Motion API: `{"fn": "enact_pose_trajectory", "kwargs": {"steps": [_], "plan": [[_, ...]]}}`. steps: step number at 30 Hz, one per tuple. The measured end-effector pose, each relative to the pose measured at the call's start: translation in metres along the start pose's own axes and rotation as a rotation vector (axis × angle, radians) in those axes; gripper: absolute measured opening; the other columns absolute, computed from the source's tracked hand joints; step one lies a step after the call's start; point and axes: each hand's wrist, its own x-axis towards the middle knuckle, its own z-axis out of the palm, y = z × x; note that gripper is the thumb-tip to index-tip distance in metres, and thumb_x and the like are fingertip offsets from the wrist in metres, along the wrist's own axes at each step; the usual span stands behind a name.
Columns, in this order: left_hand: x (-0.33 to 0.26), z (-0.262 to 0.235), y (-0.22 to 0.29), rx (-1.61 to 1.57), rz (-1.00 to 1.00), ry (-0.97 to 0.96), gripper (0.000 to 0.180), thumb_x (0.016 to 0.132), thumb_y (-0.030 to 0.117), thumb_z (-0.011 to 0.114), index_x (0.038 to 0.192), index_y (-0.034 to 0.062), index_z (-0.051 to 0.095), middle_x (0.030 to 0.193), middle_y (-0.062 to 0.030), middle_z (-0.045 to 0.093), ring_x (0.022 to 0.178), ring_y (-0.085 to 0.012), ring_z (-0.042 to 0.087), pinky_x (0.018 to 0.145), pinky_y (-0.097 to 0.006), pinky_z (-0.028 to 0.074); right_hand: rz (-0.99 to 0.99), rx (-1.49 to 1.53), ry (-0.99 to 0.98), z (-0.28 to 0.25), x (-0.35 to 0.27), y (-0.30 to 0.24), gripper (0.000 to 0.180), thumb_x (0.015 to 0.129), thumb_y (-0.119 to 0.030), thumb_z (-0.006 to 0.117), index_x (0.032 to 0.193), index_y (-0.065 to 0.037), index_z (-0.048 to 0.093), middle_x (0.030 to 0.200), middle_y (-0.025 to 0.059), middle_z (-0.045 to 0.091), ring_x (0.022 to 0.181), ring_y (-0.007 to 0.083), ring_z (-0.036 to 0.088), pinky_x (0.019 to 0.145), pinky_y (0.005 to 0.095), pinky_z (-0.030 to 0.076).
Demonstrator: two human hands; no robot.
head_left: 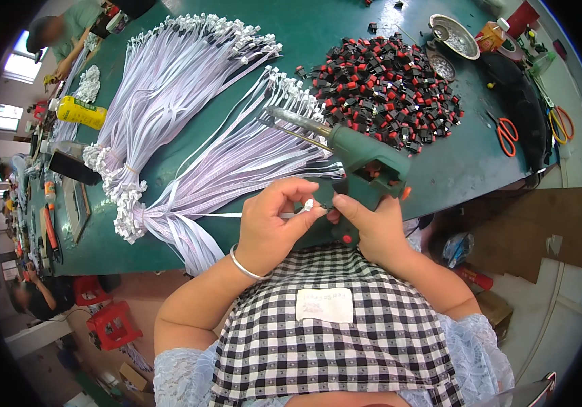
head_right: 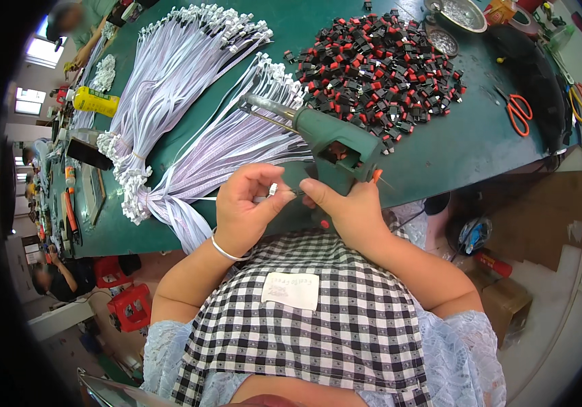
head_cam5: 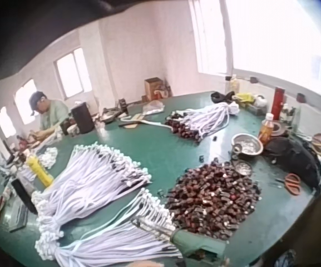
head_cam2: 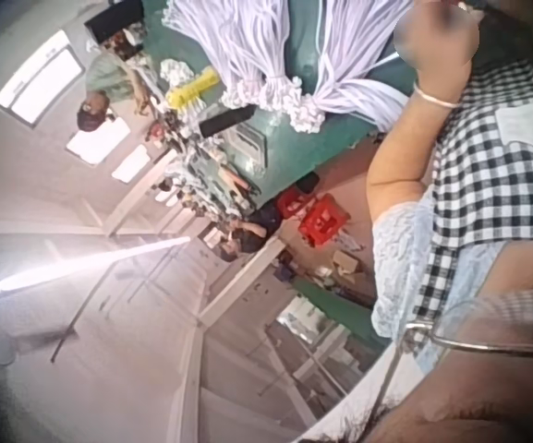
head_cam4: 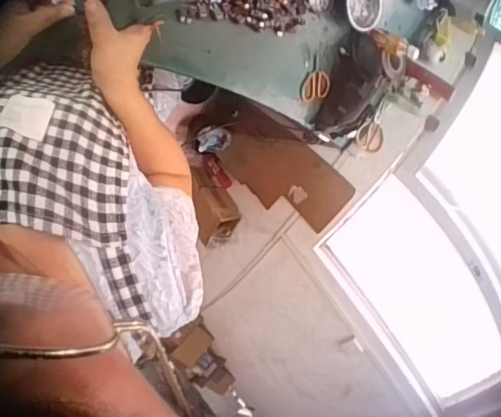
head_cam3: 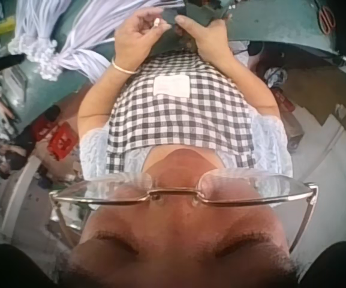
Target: The person uses a heat gun to apply heat to the ends of white wires while inserting small red and black plastic connectors. The person repeatedly picks up a wire, applies heat, and inserts a connector, working on a green table in a factory setting.
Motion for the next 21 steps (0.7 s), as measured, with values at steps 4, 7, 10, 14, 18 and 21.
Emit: {"fn": "enact_pose_trajectory", "kwargs": {"steps": [4,7,10,14,18,21], "plan": [[0.003,-0.003,0.002,-0.361,-0.172,-0.042,0.018,0.078,0.003,0.062,0.092,0.0036,0.05,0.082,-0.0024,0.055,0.07,-0.0073,0.053,0.061,-0.018,0.043,0.024,-0.03,0.019,-0.004,0.003,0.004,0.026,0.075,-0.008,0.065,0.097,0.002,0.054,0.085,0.0068,0.058,0.075,0.0129,0.056,0.064,0.0273,0.048],[0.004,-0.012,0.014,-0.385,-0.375,-0.147,0.012,0.081,0.005,0.059,0.091,0.0019,0.051,0.085,-0.0002,0.053,0.075,-0.0047,0.05,0.068,-0.018,0.041,0.046,-0.094,-0.01,-0.007,0.001,0.005,0.026,0.075,-0.005,0.063,0.098,0.002,0.053,0.087,0.0063,0.058,0.076,0.0121,0.056,0.066,0.0267,0.047],[0.007,-0.012,0.009,-0.441,-0.427,-0.184,0.011,0.082,0.012,0.06,0.087,0.0061,0.052,0.075,0.0022,0.051,0.057,-0.0037,0.04,0.049,-0.017,0.03,0.028,-0.203,-0.012,-0.003,-0.003,-0.004,0.027,0.075,-0.004,0.061,0.101,0.0,0.053,0.092,0.0054,0.058,0.079,0.0112,0.055,0.069,0.0263,0.047],[0.008,-0.017,0.014,-0.415,-0.54,-0.246,0.01,0.082,0.014,0.059,0.085,0.0064,0.052,0.07,0.0034,0.049,0.056,-0.0036,0.039,0.049,-0.017,0.029,-0.17,-0.278,-0.019,0.0,-0.008,-0.003,0.025,0.075,-0.004,0.06,0.1,-0.003,0.056,0.093,0.0034,0.058,0.081,0.0109,0.055,0.071,0.0257,0.046],[0.009,-0.015,0.025,-0.357,-0.592,-0.283,0.01,0.082,0.016,0.059,0.083,0.0076,0.052,0.07,0.004,0.049,0.056,-0.0037,0.039,0.05,-0.017,0.031,-0.373,-0.398,-0.046,-0.007,-0.002,0.016,0.026,0.073,-0.002,0.06,0.099,-0.005,0.057,0.095,0.0059,0.058,0.083,0.0169,0.056,0.075,0.0288,0.045],[0.009,-0.013,0.023,-0.351,-0.61,-0.296,0.009,0.081,0.014,0.059,0.08,0.0093,0.051,0.072,0.0042,0.05,0.058,-0.0032,0.04,0.051,-0.017,0.031,-0.461,-0.648,-0.135,-0.014,0.001,0.02,0.03,0.071,-0.001,0.06,0.101,-0.005,0.056,0.098,0.0084,0.057,0.089,0.0212,0.055,0.079,0.0314,0.045]]}}
